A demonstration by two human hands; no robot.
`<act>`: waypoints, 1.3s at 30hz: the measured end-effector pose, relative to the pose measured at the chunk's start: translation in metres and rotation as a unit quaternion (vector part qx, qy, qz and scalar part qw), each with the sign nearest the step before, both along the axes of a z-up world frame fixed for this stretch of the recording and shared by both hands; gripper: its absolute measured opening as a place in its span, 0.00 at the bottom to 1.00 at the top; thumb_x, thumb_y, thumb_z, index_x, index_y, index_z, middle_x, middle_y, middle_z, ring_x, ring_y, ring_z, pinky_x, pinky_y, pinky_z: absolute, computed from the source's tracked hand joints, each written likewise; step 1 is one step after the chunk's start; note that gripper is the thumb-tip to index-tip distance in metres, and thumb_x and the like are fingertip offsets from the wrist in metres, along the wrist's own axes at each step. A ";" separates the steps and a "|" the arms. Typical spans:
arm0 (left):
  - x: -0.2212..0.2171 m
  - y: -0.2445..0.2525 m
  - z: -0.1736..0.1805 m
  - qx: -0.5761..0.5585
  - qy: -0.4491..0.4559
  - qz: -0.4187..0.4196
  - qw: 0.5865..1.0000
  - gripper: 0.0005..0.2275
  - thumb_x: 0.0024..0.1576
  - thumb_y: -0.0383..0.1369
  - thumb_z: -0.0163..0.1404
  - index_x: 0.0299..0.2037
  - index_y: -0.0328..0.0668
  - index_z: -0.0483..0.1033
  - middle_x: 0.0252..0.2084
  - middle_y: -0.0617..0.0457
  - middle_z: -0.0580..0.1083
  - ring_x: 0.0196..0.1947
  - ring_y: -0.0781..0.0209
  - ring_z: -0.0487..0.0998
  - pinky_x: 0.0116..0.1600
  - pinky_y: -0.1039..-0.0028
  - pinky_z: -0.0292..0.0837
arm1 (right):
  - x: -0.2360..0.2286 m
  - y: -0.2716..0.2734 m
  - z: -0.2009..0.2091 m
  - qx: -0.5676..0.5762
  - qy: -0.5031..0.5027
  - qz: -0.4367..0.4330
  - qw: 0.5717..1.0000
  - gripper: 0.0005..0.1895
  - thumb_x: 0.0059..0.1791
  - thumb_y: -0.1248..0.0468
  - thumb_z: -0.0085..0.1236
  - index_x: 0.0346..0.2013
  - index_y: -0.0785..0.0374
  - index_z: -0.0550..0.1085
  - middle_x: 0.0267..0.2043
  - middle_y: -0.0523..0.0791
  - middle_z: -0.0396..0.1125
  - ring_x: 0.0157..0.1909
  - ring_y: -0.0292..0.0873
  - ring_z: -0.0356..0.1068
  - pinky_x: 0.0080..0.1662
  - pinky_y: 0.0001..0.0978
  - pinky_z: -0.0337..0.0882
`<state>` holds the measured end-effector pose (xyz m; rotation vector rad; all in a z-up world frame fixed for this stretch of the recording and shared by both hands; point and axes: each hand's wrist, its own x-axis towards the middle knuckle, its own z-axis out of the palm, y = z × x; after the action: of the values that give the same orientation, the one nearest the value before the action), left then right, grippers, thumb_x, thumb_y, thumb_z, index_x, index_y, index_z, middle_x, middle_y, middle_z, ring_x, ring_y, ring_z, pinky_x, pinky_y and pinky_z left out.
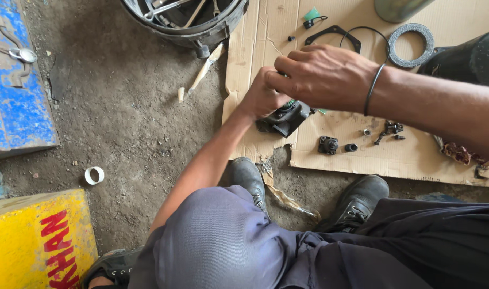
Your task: The person assembles a mechanical component on a cardboard sheet, inserting a green gear and a white cylindrical part. They use a screwdriver to tighten screws and adjust the assembly, handling various small parts and tools throughout the process.
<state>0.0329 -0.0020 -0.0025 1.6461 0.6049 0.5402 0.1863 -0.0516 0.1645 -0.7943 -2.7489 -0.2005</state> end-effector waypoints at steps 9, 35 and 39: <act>0.004 -0.023 -0.015 0.065 -0.124 0.064 0.988 0.04 0.50 0.22 0.58 0.30 0.28 0.75 0.44 0.41 0.73 0.34 0.58 0.75 0.34 0.69 0.72 | -0.009 0.009 -0.003 -0.204 -0.288 -0.298 0.887 0.29 0.58 0.42 0.42 0.34 0.66 0.72 0.19 0.45 0.69 0.20 0.39 0.70 0.25 0.36 0.71; 0.011 -0.030 -0.014 0.076 -0.142 0.116 0.980 0.07 0.48 0.21 0.62 0.35 0.32 0.78 0.44 0.48 0.75 0.39 0.65 0.77 0.38 0.74 0.75 | -0.012 0.002 -0.002 -0.208 -0.274 -0.299 0.890 0.24 0.61 0.48 0.48 0.41 0.69 0.70 0.21 0.45 0.68 0.21 0.40 0.70 0.24 0.36 0.71; 0.009 0.008 -0.032 -0.014 0.051 -0.023 0.998 0.04 0.55 0.21 0.54 0.37 0.26 0.79 0.36 0.41 0.78 0.30 0.54 0.76 0.36 0.65 0.73 | -0.003 0.001 -0.015 -0.034 -0.124 -0.131 0.983 0.23 0.51 0.52 0.58 0.39 0.74 0.72 0.25 0.49 0.69 0.20 0.40 0.70 0.17 0.31 0.69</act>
<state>0.0423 0.0055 -0.0344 1.6650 0.6441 0.4149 0.1836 -0.0503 0.1491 -1.2276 -2.8839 -0.2760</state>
